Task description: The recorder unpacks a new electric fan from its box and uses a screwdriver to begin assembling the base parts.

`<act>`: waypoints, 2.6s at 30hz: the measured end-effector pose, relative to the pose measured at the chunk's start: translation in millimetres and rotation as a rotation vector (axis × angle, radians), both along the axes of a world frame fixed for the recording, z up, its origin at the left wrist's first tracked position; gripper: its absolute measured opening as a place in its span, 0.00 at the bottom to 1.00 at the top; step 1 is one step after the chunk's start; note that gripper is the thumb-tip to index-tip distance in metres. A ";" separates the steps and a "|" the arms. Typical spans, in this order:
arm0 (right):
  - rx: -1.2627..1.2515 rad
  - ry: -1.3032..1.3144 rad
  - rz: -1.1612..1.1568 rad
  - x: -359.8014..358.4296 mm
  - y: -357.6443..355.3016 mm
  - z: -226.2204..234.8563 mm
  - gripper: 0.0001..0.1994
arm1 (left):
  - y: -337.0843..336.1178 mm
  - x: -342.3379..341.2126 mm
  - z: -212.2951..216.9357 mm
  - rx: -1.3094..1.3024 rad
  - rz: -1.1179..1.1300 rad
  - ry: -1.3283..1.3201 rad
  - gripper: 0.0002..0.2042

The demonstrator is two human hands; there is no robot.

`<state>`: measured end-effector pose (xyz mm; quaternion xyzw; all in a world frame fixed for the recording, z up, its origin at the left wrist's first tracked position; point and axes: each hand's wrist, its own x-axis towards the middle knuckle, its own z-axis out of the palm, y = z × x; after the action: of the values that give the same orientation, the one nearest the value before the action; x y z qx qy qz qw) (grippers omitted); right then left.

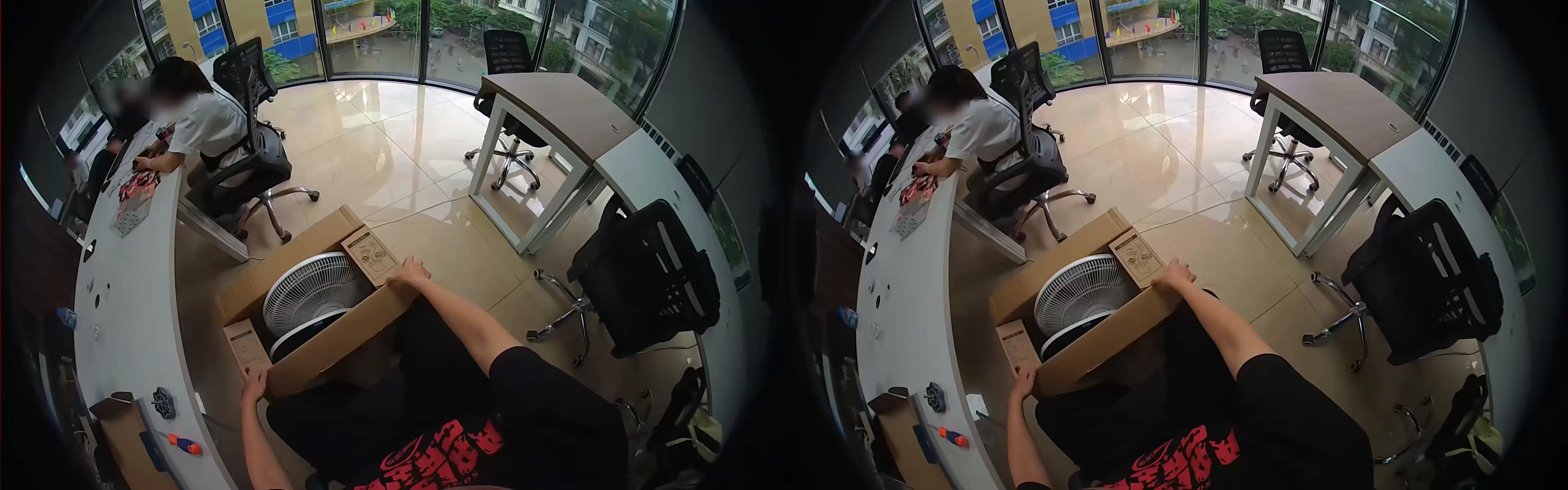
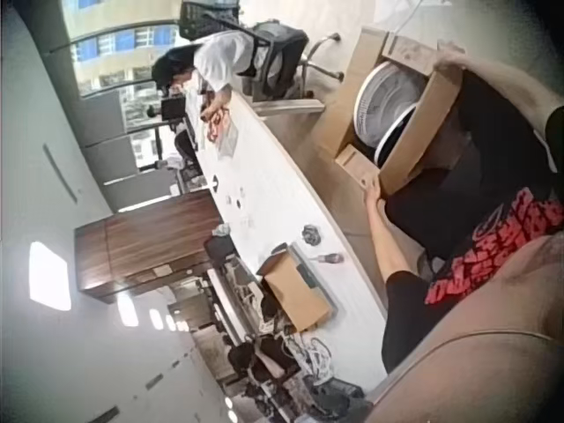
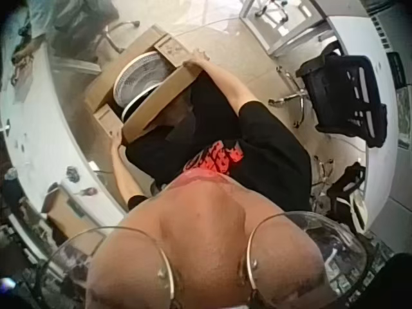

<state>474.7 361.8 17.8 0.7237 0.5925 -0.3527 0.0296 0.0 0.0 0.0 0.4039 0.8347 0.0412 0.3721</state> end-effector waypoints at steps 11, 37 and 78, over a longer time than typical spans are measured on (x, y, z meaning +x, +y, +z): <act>-0.436 0.868 -0.527 72.6 68.7 -32.3 0.55 | 32.5 -38.4 28.5 0.186 0.527 -0.513 0.41; -0.040 0.851 -0.020 -17.0 3.4 -17.7 0.40 | 11.8 -19.5 -37.1 0.576 0.807 -0.293 0.54; 0.946 0.190 0.719 -134.7 -29.8 -36.5 0.28 | 288.0 110.6 31.8 0.669 -0.348 0.220 0.12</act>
<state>340.0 332.0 -18.7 0.3778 0.8928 -0.0819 -0.2311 110.6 288.0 31.8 0.6403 0.7292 0.2039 0.1297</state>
